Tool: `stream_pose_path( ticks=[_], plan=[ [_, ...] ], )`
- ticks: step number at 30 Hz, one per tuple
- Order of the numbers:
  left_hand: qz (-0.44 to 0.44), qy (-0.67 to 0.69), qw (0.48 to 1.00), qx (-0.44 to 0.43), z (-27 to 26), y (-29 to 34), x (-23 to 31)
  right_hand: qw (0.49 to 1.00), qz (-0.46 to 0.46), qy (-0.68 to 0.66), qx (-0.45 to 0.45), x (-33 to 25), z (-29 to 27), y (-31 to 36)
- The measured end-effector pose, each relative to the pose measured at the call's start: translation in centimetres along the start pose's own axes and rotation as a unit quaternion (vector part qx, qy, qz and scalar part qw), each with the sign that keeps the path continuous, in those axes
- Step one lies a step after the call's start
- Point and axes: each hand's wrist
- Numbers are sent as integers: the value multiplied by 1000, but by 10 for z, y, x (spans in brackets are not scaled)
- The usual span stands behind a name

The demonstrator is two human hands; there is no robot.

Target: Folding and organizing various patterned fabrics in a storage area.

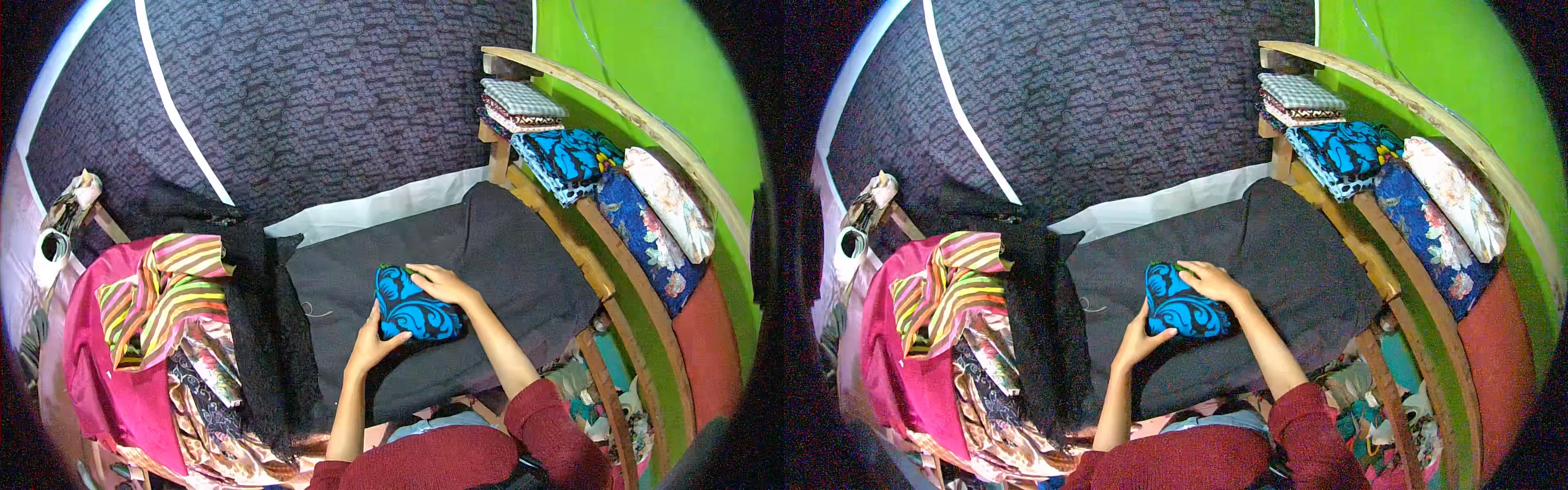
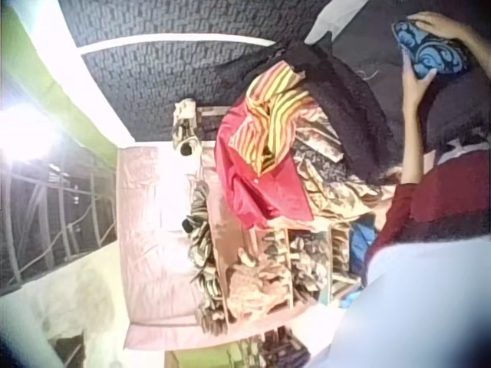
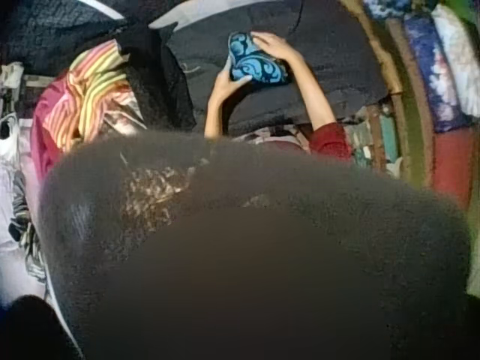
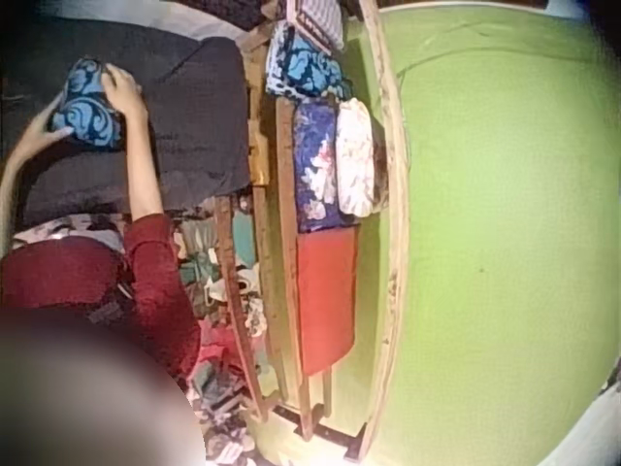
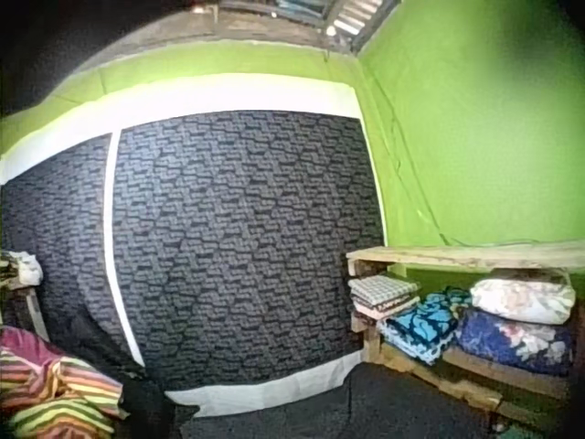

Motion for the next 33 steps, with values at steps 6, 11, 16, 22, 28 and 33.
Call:
stream_pose_path(
  ticks=[6,11,16,22,28,33],
  plan=[
    [23,8,1000,5,5,3,1,992,-40,118,-4,-26,-37,-5],
    [131,-14,991,-28,1,7,35,978,-142,28,-153,-48,-90,1],
    [165,-22,983,-84,-32,8,97,918,-62,-315,-234,-39,-99,22],
    [57,-68,966,-241,-78,-23,96,821,4,-570,-32,-46,-75,63],
    [-129,-161,861,-464,-78,-34,27,868,107,-484,22,12,-59,84],
    [-198,-93,909,-356,-74,-25,1,930,145,-338,-1,58,-54,108]
  ],
)
Point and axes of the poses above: each hand's wrist, its own y-axis away from the middle knuckle, its own z-axis out of the palm, x = y × z, and after that the axes turned 6 degrees about y, right-handed
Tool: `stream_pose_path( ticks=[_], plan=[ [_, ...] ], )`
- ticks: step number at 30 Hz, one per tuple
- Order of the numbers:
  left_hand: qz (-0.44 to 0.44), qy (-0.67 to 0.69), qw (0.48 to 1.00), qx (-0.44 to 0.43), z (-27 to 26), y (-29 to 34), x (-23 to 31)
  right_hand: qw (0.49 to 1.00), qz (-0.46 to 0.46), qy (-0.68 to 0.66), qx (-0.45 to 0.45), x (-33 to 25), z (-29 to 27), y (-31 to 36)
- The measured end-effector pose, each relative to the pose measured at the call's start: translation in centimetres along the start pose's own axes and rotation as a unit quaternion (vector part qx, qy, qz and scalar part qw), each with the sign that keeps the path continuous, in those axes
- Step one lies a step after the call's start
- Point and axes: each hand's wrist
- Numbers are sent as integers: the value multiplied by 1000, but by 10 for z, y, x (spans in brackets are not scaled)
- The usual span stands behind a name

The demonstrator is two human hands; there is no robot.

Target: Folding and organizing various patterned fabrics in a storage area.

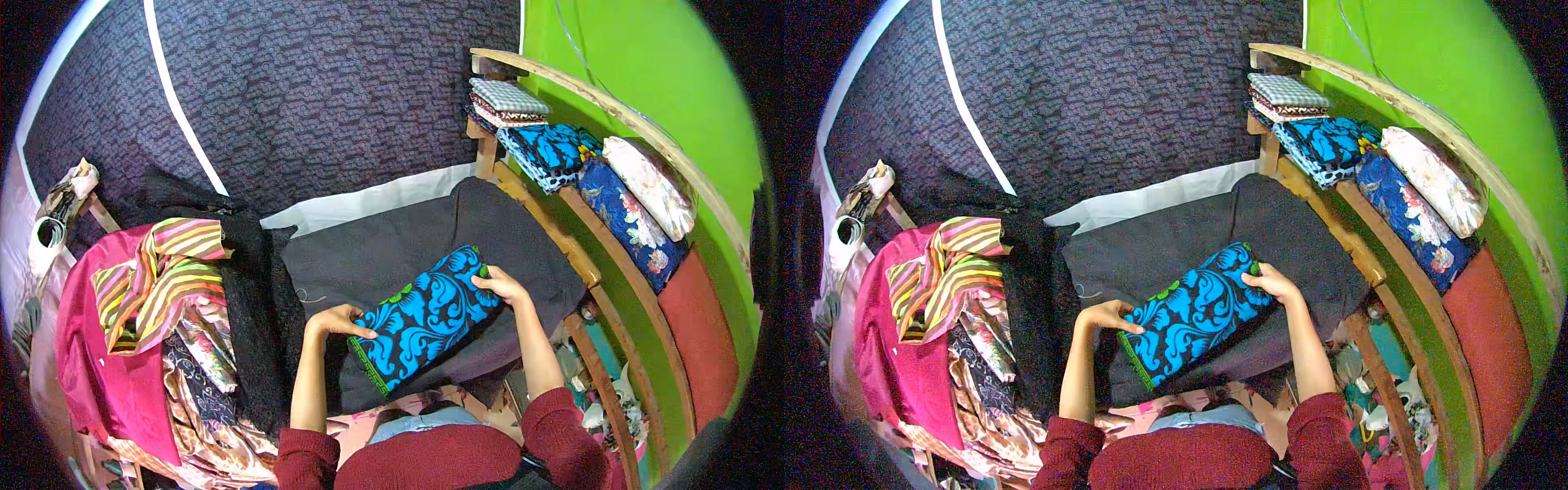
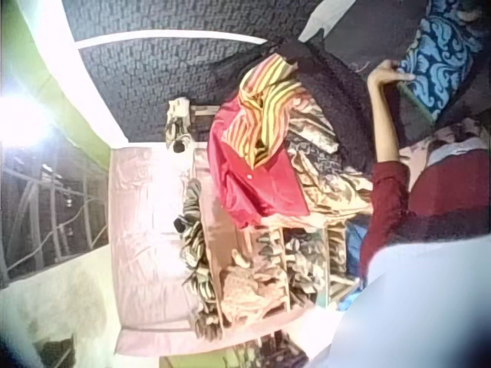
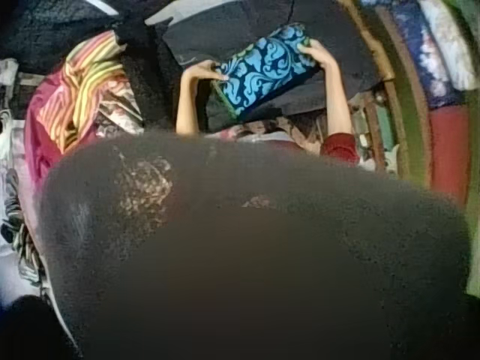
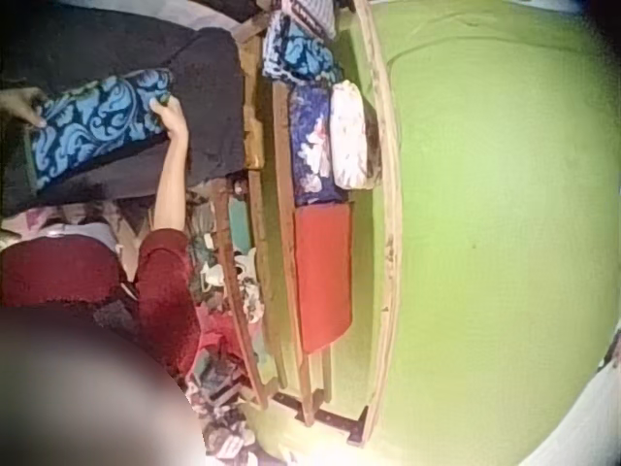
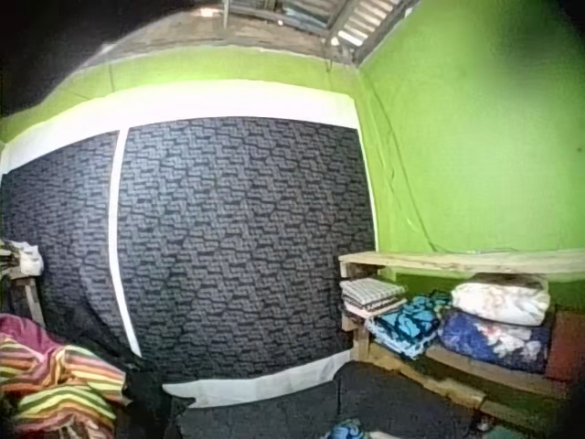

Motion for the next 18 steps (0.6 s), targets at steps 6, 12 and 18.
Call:
stream_pose_path(
  ticks=[6,12,18],
  plan=[
    [52,-92,924,368,47,11,4,991,-29,112,61,27,-13,2],
    [163,-353,856,342,144,37,83,936,35,290,197,-4,7,10],
    [153,-414,850,287,150,18,36,821,-25,445,356,-26,36,44]
  ],
)
Point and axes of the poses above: each hand's wrist, its own y-axis away from the middle knuckle, its own z-axis out of the palm, x = y × z, and after that the axes turned 6 degrees about y, right-handed
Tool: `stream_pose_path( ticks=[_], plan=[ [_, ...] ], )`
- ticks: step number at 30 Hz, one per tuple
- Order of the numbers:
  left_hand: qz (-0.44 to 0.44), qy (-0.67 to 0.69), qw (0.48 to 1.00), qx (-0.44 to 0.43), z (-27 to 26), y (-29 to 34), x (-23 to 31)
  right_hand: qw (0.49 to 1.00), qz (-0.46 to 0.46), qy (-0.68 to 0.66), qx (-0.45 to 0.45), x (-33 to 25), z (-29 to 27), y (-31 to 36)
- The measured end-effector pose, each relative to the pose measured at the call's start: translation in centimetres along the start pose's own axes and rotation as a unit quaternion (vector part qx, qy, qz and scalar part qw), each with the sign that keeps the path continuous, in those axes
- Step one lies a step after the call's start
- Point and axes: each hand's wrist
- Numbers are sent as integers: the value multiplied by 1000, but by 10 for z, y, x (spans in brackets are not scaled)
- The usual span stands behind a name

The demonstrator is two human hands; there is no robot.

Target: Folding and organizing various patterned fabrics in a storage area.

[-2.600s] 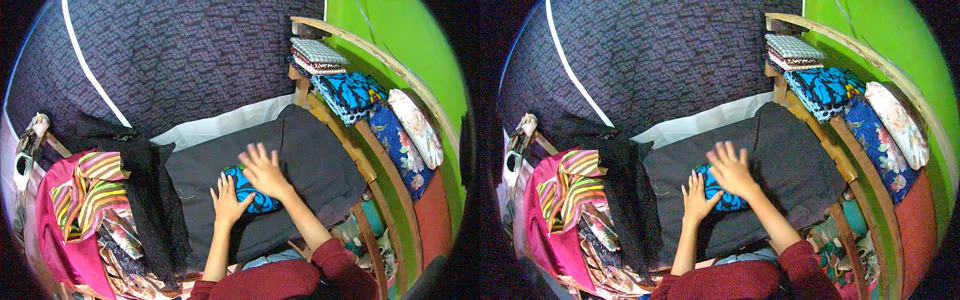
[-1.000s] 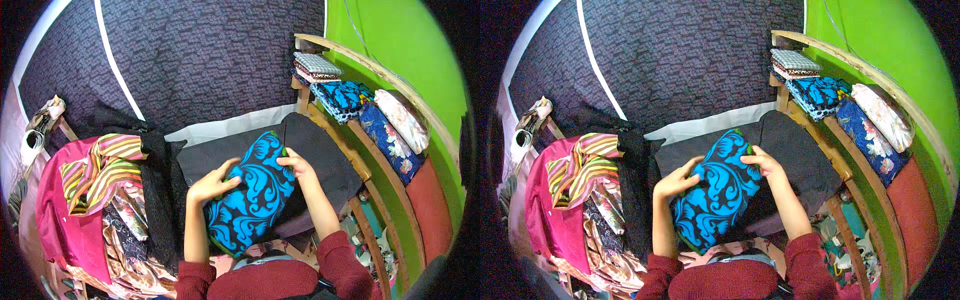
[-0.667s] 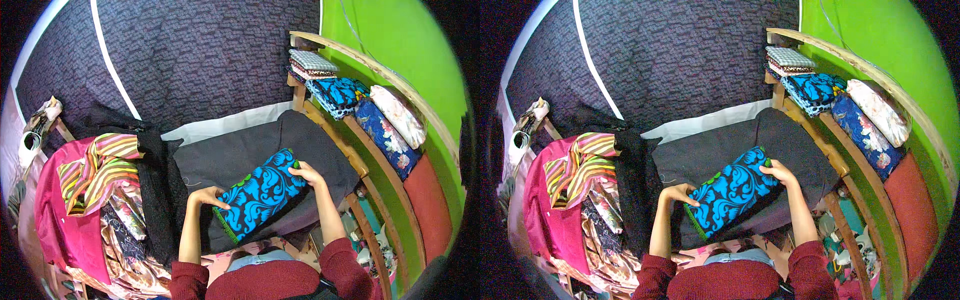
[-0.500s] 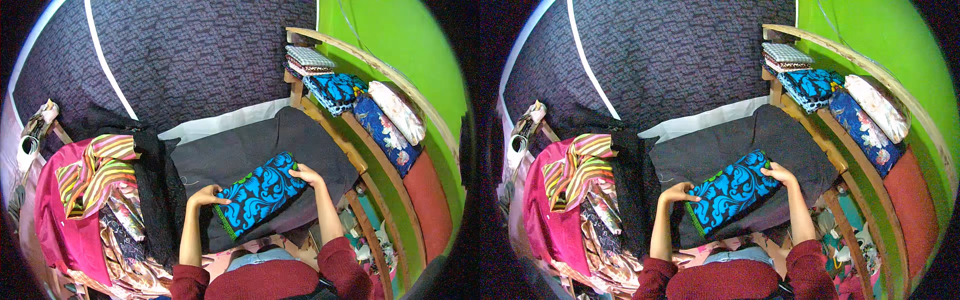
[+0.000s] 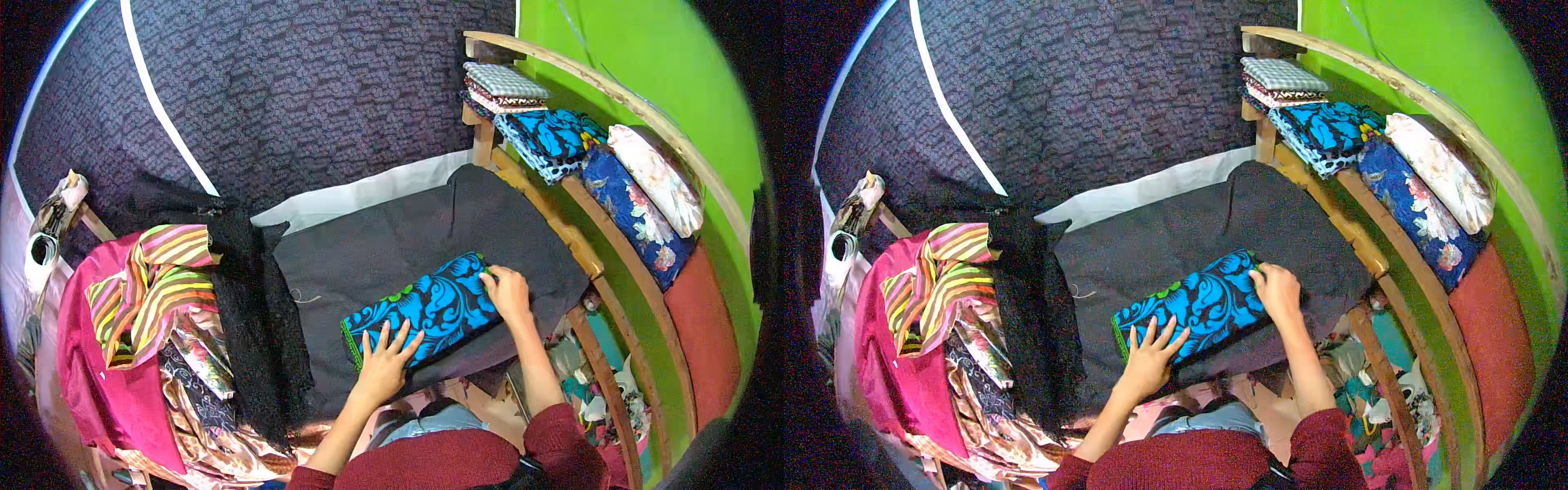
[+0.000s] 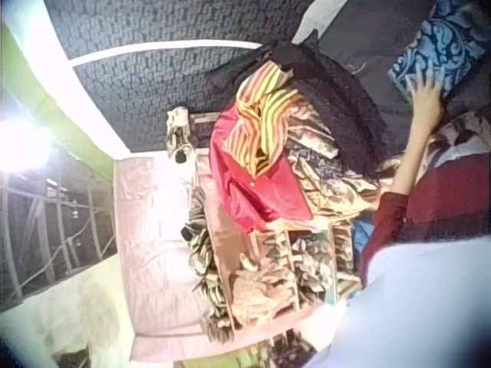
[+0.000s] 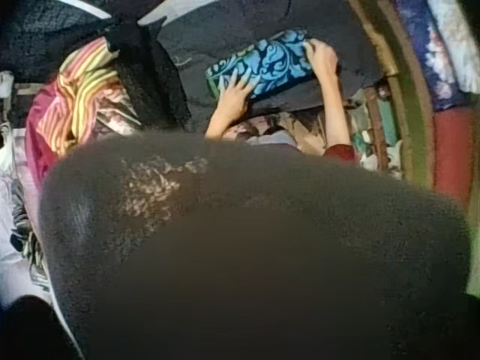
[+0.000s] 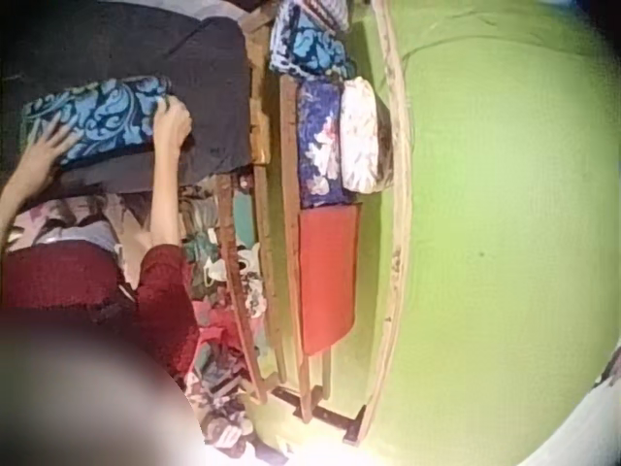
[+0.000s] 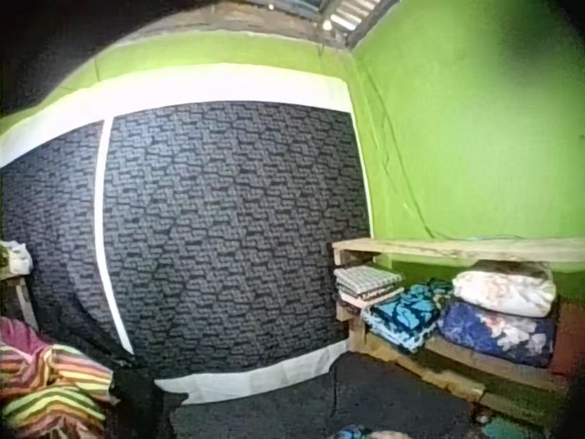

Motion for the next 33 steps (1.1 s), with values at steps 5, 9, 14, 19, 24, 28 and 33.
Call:
stream_pose_path(
  ticks=[5,9,14,19,24,28,33],
  plan=[
    [-13,44,996,-83,-19,17,15,1000,14,-6,-19,1,-16,26],
    [4,5,992,-126,-7,21,17,998,50,20,-39,19,9,46],
    [-11,96,995,-36,-13,12,15,997,39,39,-49,4,-3,29],
    [-101,10,993,63,-5,-12,18,990,53,94,-89,0,-1,26],
    [-118,2,991,56,8,-13,12,976,-150,121,-100,-82,1,43],
    [-102,9,994,44,4,-13,13,904,-398,19,-158,-57,42,40],
    [-132,161,955,213,14,11,-4,978,-154,30,-136,6,35,-5]
  ],
)
Point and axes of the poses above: each hand's wrist, its own y-axis away from the middle knuckle, its own z-axis out of the palm, x = y × z, and after that the axes turned 6 degrees about y, right-handed
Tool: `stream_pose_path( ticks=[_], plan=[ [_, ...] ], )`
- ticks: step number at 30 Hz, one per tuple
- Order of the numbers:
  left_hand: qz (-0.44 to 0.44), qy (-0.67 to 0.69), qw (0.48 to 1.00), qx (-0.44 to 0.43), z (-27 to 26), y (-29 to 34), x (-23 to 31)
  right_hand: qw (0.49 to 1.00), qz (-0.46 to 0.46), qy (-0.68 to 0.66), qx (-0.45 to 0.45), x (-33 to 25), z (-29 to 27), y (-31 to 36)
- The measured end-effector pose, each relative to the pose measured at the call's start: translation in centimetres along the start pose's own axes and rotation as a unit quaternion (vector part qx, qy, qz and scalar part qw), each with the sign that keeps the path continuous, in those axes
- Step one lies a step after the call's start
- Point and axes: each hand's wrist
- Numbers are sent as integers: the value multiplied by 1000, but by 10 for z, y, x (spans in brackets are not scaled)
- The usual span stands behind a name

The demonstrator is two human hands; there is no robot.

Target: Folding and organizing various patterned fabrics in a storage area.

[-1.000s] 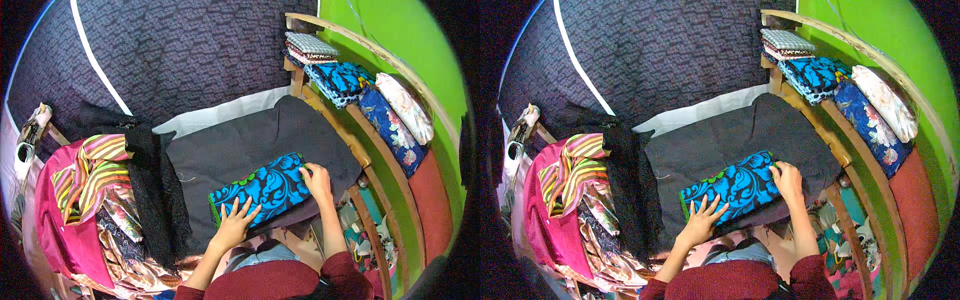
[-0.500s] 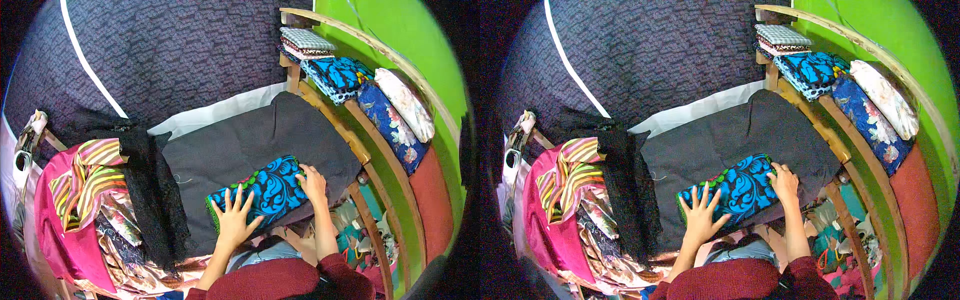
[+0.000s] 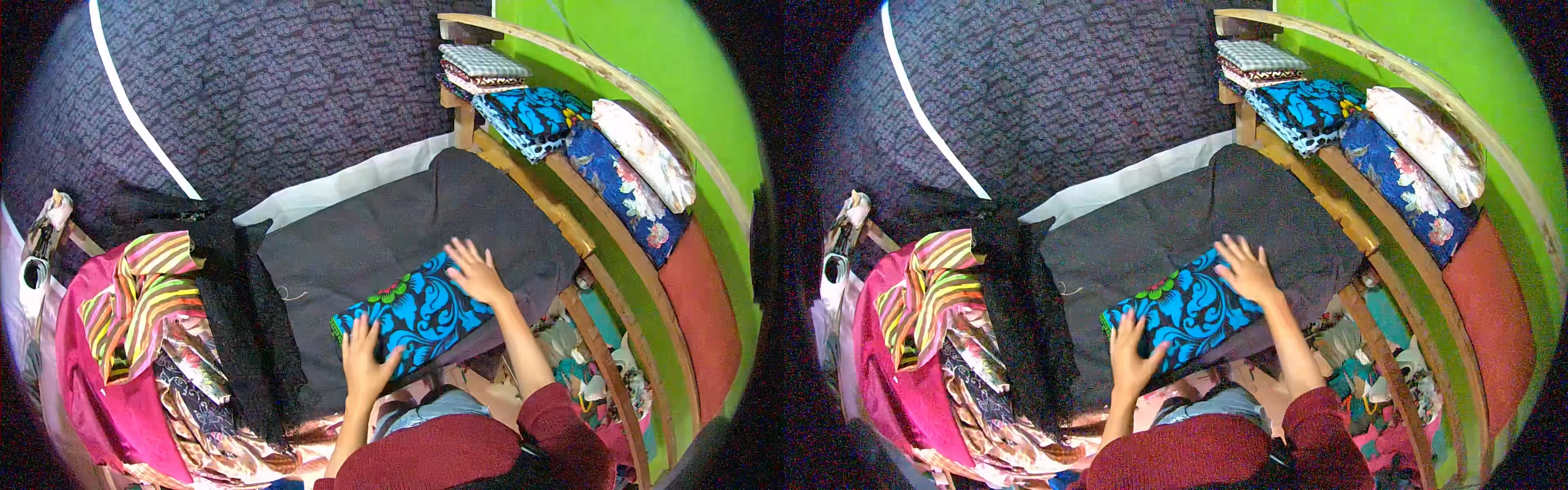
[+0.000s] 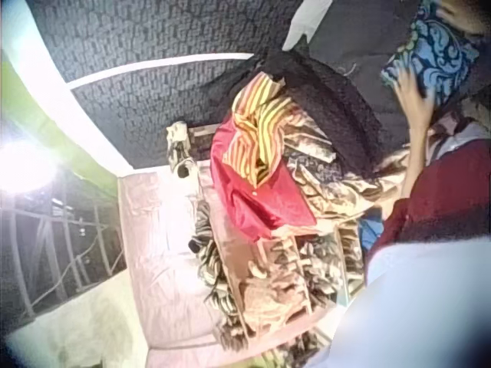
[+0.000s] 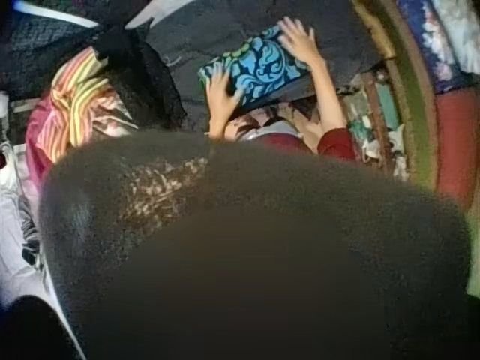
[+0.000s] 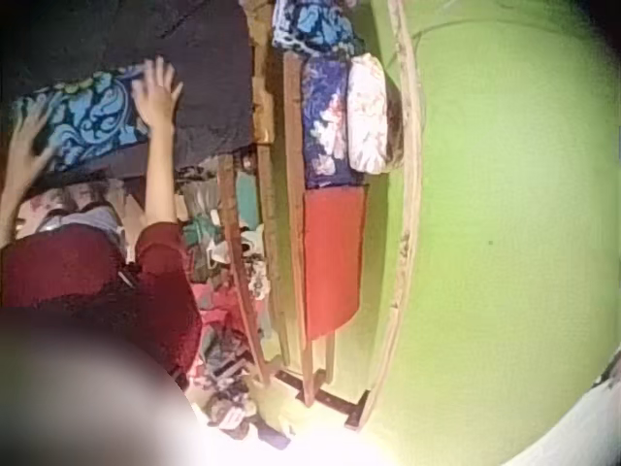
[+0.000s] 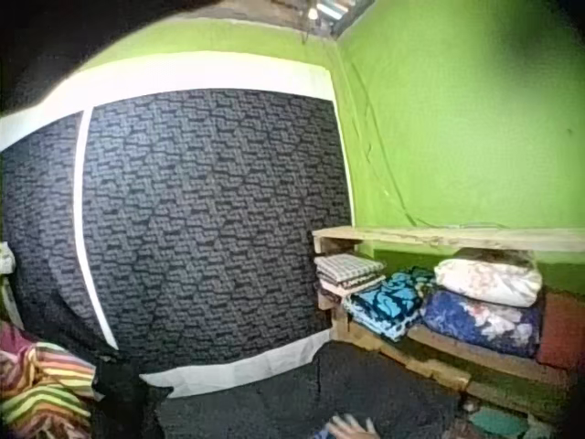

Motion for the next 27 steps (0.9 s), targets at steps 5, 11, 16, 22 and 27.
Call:
stream_pose_path(
  ticks=[5,11,16,22,27],
  plan=[
    [-181,68,965,177,-44,27,-15,941,141,-289,108,30,7,10],
    [-281,-47,955,-77,-53,4,-8,957,247,-143,-45,8,-16,4],
    [-264,17,962,-62,-37,-8,-1,933,238,-261,-76,23,-5,-5],
    [-251,103,962,-44,-27,-3,-26,899,249,-358,-41,23,10,1],
    [-159,174,968,84,-13,24,-75,873,186,-451,-14,15,11,6]
  ],
)
Point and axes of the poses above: each hand's wrist, its own y-axis away from the middle knuckle, its own z-axis out of the palm, x = y × z, and after that the axes turned 6 degrees about y, right-handed
